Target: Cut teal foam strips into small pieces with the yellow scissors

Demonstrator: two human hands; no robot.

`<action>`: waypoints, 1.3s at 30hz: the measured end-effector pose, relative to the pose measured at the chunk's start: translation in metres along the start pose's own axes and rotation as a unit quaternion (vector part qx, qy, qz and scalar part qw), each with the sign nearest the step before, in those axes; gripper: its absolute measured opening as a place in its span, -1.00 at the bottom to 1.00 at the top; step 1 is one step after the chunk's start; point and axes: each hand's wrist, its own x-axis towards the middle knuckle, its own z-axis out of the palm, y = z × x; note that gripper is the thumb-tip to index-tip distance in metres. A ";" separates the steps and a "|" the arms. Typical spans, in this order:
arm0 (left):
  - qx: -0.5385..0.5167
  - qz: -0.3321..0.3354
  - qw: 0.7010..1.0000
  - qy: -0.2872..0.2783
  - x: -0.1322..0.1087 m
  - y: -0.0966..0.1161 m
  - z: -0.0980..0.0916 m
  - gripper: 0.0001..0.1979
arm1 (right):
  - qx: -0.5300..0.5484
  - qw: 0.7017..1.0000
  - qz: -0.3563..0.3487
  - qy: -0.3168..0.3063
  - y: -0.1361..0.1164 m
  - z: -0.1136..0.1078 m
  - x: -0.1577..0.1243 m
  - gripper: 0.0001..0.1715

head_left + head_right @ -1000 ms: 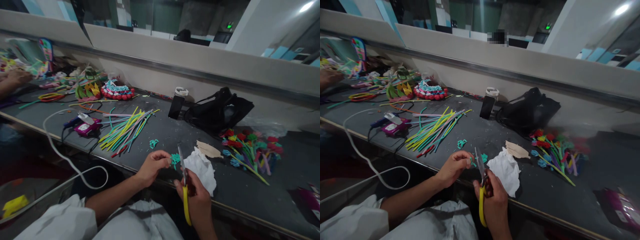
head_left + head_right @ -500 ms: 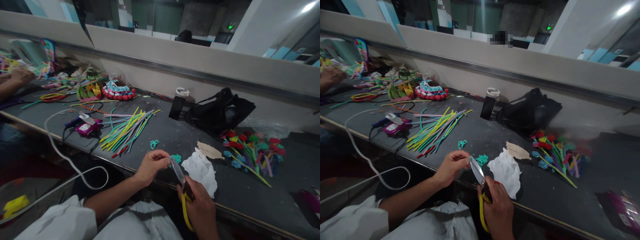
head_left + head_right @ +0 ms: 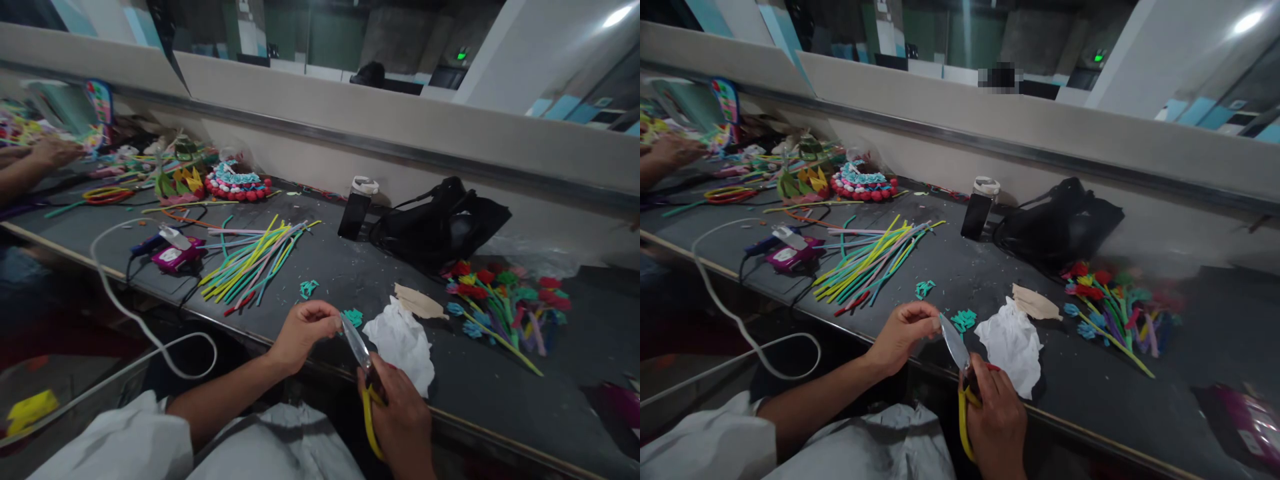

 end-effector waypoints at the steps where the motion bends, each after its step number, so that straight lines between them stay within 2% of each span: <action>1: 0.002 0.001 1.000 0.001 0.000 0.000 0.000 -0.87 | -0.001 1.000 -0.001 0.000 0.001 0.001 -0.001 -0.67; 9: 0.008 -0.001 1.000 0.005 -0.001 0.004 0.000 -0.88 | 0.006 1.000 0.010 -0.015 0.001 0.004 -0.005 -0.65; 16: 0.014 0.001 1.000 0.012 -0.001 0.005 -0.001 -0.91 | -0.001 1.000 0.015 -0.017 -0.004 0.004 -0.001 -0.66; 22: 0.023 0.018 0.999 0.015 -0.001 0.006 -0.002 -0.91 | 0.003 0.998 0.035 -0.043 -0.006 -0.001 0.006 -0.65; 28: 0.022 0.012 1.000 0.017 -0.003 0.008 0.000 -0.89 | 0.004 1.000 0.010 0.005 -0.007 0.000 0.008 -0.69; 32: 0.021 0.007 1.000 0.018 -0.004 0.010 0.001 -0.89 | 0.028 0.999 0.016 0.003 -0.005 0.003 0.005 -0.68; 34: 0.012 0.010 1.000 0.016 -0.004 0.011 0.002 -0.89 | 0.063 0.997 0.048 0.003 -0.007 0.002 0.007 -0.69; 36: -0.001 0.020 1.000 0.013 -0.004 0.012 0.002 -0.89 | 0.125 0.986 0.113 -0.001 -0.010 0.000 0.013 -0.71; 38: -0.009 0.026 1.000 0.001 -0.004 0.012 0.002 -0.90 | 0.224 0.952 0.206 -0.040 -0.016 -0.004 0.022 -0.69; 39: -0.011 0.031 0.999 -0.007 -0.004 0.011 0.002 -0.90 | 0.285 0.921 0.256 -0.071 -0.019 -0.006 0.027 -0.66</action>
